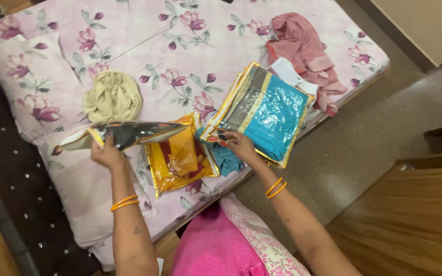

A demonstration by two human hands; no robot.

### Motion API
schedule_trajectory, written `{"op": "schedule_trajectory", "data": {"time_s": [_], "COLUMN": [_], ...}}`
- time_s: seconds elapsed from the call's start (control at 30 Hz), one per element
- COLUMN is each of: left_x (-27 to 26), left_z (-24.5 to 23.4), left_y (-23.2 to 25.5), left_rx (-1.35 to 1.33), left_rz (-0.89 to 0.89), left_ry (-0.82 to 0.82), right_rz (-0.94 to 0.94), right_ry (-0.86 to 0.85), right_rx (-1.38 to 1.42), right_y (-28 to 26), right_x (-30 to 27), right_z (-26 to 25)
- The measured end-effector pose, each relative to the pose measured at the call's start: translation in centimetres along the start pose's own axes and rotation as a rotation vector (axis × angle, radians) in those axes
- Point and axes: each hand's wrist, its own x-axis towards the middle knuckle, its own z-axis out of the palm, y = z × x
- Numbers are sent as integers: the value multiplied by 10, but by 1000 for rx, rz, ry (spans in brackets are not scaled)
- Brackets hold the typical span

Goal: The person wipes a wardrobe shelf with a blue cloth, then places several packaged garments onto the shelf one by one. The person handles each package individually, arranging them in a neat stack on the shelf.

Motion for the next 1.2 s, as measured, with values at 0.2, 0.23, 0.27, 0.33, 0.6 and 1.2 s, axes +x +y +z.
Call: {"op": "schedule_trajectory", "data": {"time_s": [0.2, 0.23, 0.27, 0.33, 0.6, 1.2], "left_x": [-39, -57, -67, -99, -134, -170], "left_z": [-9, -10, -12, -24, 6, 207], "left_y": [-24, -33, -40, -52, -87, -150], "left_rx": [33, 95, 158, 789, 1578, 1045], "left_rz": [8, -10, -27, -284, -161, 146], "left_ry": [31, 19, 6, -89, -795, -905], "right_rz": [-2, -12, -22, -17, 83, 410], "right_ry": [332, 357, 383, 419, 518, 880], "right_rx": [-72, -69, -65, -26, -150, 140], "right_y": [31, 34, 38, 45, 45, 64], "right_x": [-4, -5, -9, -16, -34, -54], "right_z": [-36, -41, -45, -51, -60, -124]}}
